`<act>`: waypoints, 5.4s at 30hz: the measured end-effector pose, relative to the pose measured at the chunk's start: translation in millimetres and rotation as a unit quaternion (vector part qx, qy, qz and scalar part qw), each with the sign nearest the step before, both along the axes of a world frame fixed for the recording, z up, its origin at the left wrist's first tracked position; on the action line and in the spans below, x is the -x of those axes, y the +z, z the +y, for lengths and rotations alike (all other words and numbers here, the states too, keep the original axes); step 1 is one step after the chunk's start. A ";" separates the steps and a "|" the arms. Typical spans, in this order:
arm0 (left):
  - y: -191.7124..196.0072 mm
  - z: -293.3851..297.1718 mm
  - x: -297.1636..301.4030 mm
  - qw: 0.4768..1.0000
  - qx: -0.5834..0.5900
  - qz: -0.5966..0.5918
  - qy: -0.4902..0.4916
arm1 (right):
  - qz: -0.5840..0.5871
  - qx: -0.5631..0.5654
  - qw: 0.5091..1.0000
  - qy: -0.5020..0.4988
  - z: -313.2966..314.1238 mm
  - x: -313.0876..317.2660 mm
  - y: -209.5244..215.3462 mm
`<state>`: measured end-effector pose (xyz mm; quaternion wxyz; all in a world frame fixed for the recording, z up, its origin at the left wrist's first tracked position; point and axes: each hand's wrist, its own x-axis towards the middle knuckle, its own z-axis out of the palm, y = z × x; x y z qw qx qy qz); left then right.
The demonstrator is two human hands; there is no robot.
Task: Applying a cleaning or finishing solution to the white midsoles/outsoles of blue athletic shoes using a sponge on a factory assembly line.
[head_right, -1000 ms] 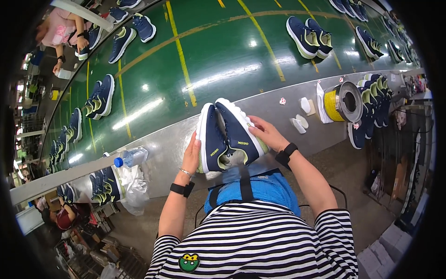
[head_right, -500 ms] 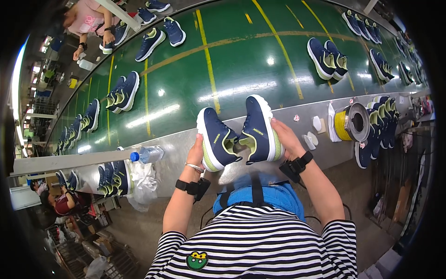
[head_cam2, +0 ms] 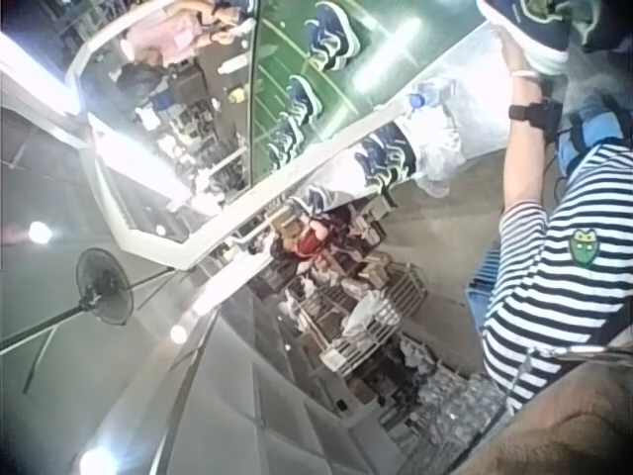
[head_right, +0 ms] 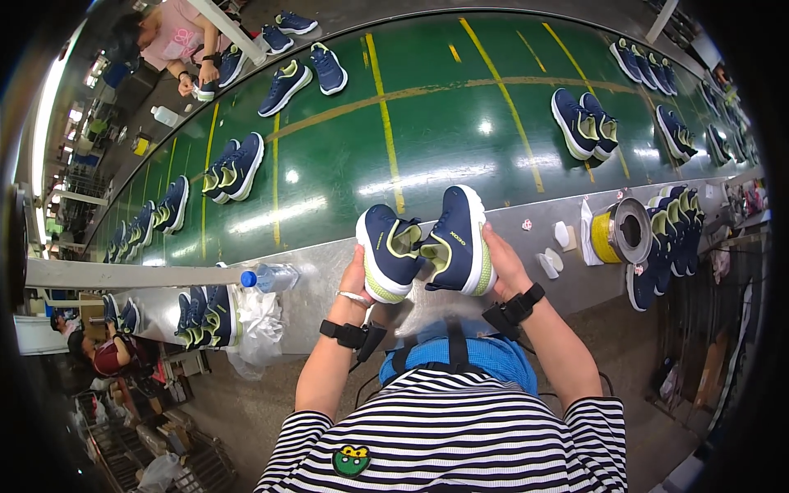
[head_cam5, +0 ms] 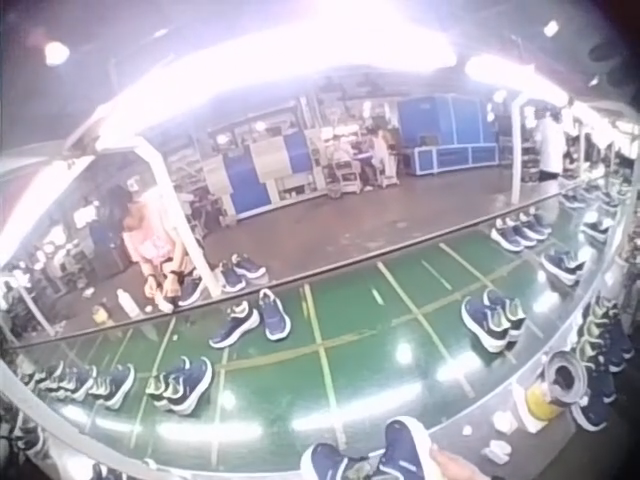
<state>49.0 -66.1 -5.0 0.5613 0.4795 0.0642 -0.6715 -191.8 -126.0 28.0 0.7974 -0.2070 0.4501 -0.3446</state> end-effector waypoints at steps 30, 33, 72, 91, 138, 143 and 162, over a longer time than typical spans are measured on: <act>-11.0 1.8 22.2 0.983 0.091 0.161 -0.005 | -0.207 -0.112 0.971 -0.036 5.7 -26.6 -5.7; -21.3 23.6 9.8 0.976 0.169 0.138 -0.018 | -0.159 -0.044 0.984 0.070 17.3 -9.6 -6.4; -11.2 21.7 38.7 0.908 0.166 0.360 -0.139 | -0.348 -0.200 0.912 0.088 17.8 -13.0 2.9; 67.6 11.3 43.9 0.889 0.220 0.392 -0.091 | -0.424 -0.201 0.883 0.007 24.7 -24.3 59.7; -83.6 -313.7 114.5 0.789 0.132 -0.438 -0.411 | 0.311 0.219 0.923 -0.051 -282.5 89.5 -101.7; 14.3 -261.9 -28.6 0.533 0.018 -0.761 -0.371 | 0.531 0.352 0.762 -0.112 -267.8 122.6 -92.3; 55.8 -189.2 -209.2 0.360 -0.229 -0.732 -0.531 | 0.260 0.323 0.897 0.156 -92.7 -76.1 51.3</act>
